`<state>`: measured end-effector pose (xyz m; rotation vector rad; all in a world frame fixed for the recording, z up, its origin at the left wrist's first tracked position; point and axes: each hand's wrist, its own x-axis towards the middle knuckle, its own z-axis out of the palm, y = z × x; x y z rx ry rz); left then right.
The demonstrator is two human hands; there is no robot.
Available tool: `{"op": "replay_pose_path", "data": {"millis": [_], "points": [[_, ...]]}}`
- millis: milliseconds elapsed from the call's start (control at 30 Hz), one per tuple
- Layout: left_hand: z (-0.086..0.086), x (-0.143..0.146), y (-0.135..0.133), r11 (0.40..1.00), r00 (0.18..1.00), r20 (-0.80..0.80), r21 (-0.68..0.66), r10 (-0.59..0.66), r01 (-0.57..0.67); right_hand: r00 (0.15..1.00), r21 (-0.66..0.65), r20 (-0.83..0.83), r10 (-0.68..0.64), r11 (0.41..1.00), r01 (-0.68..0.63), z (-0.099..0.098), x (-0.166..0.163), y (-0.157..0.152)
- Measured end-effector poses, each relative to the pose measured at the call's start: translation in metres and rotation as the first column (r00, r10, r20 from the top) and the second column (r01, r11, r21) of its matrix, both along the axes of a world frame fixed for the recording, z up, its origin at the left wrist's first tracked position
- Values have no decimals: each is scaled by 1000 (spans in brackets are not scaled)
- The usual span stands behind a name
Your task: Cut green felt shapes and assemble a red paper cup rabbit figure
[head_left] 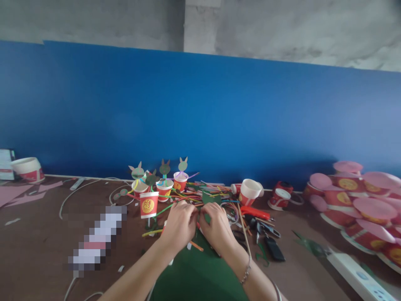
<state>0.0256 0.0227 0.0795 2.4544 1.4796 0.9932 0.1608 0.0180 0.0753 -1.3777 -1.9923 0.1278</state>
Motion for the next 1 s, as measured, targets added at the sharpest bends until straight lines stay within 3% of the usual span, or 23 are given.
{"op": "replay_pose_path", "data": {"millis": [400,1000], "points": [[3,-5,3,1000,997,78,-25,0,2,999,-43,-42,24,999,-26,6,7,3],[1,-3,1,998,1000,13,64,-21,20,997,-54,-69,43,997,-47,3,7,6]]}}
